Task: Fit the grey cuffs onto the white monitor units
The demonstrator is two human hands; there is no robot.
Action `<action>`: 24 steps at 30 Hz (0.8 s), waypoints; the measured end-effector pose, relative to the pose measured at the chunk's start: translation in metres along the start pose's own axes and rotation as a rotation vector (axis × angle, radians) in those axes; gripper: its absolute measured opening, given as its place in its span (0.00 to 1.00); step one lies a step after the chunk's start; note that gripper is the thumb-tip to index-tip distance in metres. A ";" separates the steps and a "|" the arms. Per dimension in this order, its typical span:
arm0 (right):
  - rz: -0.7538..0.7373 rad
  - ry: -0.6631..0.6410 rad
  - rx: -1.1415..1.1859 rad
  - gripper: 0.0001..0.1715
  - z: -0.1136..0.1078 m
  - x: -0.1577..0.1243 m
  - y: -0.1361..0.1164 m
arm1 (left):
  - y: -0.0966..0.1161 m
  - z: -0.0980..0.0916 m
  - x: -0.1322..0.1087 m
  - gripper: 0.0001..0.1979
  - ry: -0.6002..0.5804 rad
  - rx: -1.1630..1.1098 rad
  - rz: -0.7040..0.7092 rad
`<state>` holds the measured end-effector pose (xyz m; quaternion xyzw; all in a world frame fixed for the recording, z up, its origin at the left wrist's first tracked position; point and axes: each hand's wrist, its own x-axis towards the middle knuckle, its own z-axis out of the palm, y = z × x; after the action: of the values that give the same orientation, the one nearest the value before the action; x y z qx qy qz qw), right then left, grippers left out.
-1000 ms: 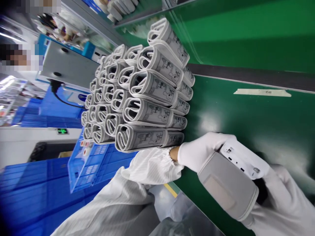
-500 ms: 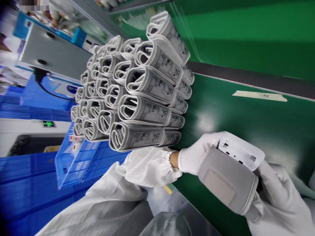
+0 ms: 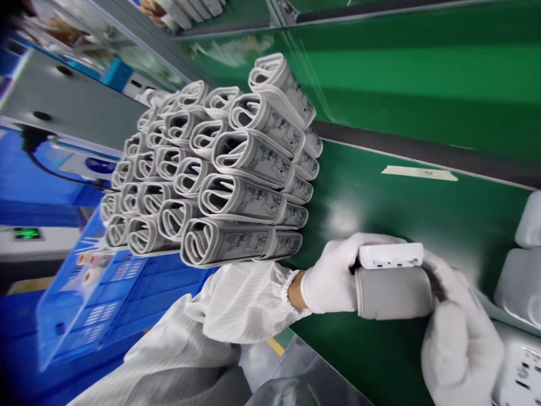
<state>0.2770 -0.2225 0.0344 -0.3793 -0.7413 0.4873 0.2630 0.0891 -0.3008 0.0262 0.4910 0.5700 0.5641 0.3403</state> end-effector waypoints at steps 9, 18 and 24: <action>-0.088 -0.024 -0.099 0.49 0.017 0.005 0.003 | 0.002 0.008 -0.005 0.34 0.100 0.297 0.217; 0.052 -0.007 -0.100 0.21 0.015 0.014 -0.036 | -0.011 0.017 -0.012 0.37 0.083 0.487 0.413; 0.124 -0.043 -0.134 0.18 -0.035 0.023 -0.079 | 0.010 0.025 -0.030 0.43 0.129 0.615 0.622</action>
<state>0.2658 -0.2046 0.1215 -0.4305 -0.7528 0.4600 0.1907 0.1232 -0.3222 0.0278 0.6814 0.5566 0.4733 -0.0442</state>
